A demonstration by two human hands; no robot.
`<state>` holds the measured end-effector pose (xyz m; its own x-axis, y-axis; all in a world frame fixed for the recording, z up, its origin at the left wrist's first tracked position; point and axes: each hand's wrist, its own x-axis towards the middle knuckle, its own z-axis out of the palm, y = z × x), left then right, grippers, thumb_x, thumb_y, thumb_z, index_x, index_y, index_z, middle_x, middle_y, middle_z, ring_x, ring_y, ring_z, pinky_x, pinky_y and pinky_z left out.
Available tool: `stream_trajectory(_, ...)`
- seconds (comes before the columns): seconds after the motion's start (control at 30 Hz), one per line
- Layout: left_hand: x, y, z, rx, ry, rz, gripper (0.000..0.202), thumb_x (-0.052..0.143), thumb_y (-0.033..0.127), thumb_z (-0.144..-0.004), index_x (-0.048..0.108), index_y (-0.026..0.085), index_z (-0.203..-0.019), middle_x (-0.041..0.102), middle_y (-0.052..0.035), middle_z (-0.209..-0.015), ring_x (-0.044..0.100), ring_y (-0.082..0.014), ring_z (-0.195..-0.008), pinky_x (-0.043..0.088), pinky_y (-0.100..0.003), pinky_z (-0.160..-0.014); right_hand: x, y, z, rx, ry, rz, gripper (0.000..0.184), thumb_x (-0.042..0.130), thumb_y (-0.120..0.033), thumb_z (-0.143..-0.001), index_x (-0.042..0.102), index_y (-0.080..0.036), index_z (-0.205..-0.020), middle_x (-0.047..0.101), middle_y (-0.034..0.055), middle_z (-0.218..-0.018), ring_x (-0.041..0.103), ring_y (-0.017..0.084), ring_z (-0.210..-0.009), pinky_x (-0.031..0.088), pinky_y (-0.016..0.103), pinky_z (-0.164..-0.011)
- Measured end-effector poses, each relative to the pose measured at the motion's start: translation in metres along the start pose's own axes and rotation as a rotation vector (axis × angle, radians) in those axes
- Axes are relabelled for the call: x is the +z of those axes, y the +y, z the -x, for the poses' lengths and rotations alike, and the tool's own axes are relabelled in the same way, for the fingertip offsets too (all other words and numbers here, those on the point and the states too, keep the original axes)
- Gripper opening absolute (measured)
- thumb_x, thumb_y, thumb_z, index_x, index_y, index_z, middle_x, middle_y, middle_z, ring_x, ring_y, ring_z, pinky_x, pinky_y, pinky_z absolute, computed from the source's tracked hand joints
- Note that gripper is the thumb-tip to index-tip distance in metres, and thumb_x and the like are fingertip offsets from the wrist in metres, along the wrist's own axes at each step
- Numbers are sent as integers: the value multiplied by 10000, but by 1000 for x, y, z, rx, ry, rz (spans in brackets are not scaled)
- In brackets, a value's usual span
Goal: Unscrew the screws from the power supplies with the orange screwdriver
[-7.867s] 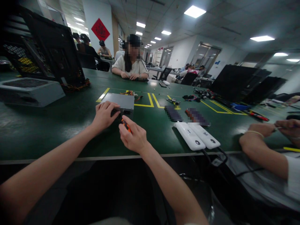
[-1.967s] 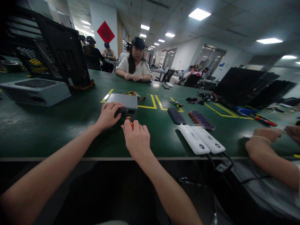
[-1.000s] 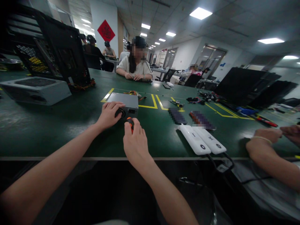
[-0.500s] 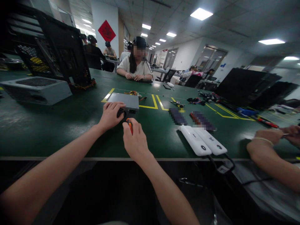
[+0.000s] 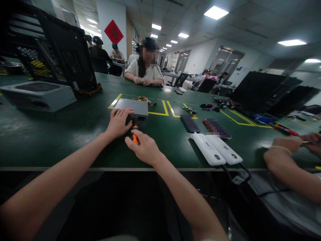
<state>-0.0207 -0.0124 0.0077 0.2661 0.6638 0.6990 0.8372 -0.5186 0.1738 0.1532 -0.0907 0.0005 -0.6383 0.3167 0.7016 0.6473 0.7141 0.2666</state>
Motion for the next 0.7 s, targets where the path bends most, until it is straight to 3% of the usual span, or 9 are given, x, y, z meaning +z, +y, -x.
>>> stream_trajectory(0.2,0,0,1,7,6,0,338,440,185,-794,477,218,-1128,527,-53,-1256,426,-211,-1198,206,-408,-1035,3,-2,-2,164,110,64,160,496,-320,-867,593,-224,-951,583,80,-981,541,147,-861,399,268,-709)
stream_trajectory(0.43,-1,0,1,29,0,3,354,436,179,-792,471,208,-1143,519,-60,-1265,416,-214,-1207,210,-409,-1033,0,-6,-1,141,100,14,237,412,-266,-869,569,-175,-1020,540,124,-1129,512,182,-899,413,326,-763)
stream_trajectory(0.7,-1,0,1,10,-4,0,347,431,173,-790,480,217,-1131,526,-51,-1263,426,-213,-1201,215,-411,-1033,-2,-5,-1,169,87,-68,214,441,-310,-877,615,-187,-900,576,106,-1041,554,148,-846,456,265,-711)
